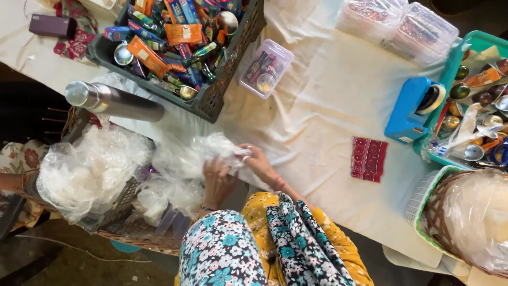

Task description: The person wraps small plastic containers filled with items using bubble wrap and secures them with tape. They handle the containers and wrapping materials by hand, placing the finished packages on the table.

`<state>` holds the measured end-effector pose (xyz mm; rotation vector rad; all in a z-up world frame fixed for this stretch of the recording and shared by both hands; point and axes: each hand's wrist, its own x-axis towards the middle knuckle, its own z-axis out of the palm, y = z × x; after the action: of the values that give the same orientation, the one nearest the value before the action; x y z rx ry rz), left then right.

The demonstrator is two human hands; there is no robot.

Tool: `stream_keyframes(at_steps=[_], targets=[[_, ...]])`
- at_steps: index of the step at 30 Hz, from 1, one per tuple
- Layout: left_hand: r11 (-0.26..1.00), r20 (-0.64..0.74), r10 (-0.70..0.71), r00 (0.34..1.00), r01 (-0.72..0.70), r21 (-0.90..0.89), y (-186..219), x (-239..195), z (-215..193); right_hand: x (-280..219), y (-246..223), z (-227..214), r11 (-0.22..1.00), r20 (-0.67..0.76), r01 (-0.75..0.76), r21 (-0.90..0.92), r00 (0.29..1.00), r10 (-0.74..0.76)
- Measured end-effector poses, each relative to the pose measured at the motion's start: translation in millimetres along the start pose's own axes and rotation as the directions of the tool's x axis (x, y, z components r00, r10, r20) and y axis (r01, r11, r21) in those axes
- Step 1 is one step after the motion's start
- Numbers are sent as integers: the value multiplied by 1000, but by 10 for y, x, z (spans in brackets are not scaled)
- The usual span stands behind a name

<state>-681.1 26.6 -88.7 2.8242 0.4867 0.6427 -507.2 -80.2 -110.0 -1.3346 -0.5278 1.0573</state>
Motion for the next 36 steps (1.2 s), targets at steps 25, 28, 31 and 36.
stream_keyframes(at_steps=[25,28,31,36], targets=[[745,172,-332,927,370,-555,1121,1730,-239,-1142,-1190,-1618,698,-614,440,564,789,-1],[173,493,-217,843,530,-830,1534,2046,378,-1158,-1000,-1631,643,-536,425,637,844,-26],[-251,915,-125,384,880,-404,1613,2142,695,-1162,-613,-1821,751,-608,457,476,788,-94],[-442,783,-147,604,668,-599,1037,1735,1185,-1249,-882,-1981,795,-833,507,332,554,-6]])
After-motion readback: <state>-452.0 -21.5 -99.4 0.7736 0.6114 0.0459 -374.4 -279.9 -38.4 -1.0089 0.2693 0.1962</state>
